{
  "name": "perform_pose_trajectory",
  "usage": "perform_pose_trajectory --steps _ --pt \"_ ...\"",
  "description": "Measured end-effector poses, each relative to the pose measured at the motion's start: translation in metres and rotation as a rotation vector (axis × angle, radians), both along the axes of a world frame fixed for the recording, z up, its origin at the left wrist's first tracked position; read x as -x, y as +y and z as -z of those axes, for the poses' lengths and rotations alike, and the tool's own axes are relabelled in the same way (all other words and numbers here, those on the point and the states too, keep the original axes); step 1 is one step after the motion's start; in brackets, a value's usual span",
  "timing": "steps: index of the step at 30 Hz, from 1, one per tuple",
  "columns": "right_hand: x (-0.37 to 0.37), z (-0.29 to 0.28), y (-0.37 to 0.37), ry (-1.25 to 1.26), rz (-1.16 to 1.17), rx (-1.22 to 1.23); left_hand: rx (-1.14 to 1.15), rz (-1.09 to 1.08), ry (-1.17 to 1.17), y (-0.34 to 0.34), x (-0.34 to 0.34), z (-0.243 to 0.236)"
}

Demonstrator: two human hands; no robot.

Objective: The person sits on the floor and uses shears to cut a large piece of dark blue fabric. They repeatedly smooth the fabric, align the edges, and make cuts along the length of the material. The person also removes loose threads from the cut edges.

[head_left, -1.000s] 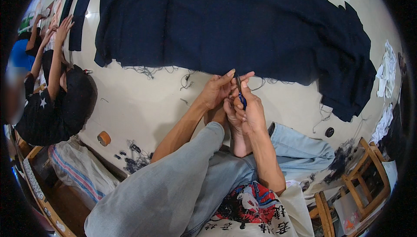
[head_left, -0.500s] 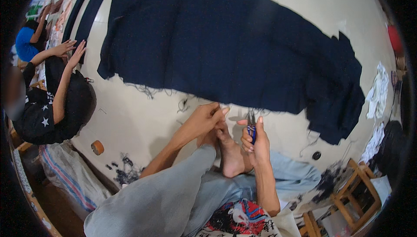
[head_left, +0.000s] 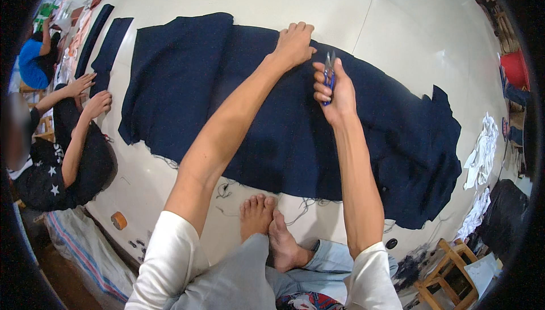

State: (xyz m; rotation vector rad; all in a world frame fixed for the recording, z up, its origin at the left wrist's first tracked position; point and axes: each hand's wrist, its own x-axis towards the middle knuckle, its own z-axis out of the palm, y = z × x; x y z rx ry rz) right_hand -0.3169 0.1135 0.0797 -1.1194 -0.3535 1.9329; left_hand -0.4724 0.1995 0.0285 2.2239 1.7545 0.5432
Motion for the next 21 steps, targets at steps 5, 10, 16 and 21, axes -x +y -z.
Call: perform_pose_trajectory --steps 5,10,16,21 --pt "0.011 0.026 0.049 0.004 -0.06 0.119 0.186 -0.002 -0.128 0.018 0.013 0.015" --pt "0.019 0.041 0.051 -0.005 -0.039 0.101 0.185 -0.028 -0.203 0.019 0.015 0.017" --pt "0.026 0.043 0.048 -0.019 0.033 0.068 0.181 -0.053 -0.308 0.015 0.013 0.018" --pt "0.026 0.043 0.048 -0.016 0.03 0.084 0.182 -0.044 -0.341 0.017 0.013 0.016"
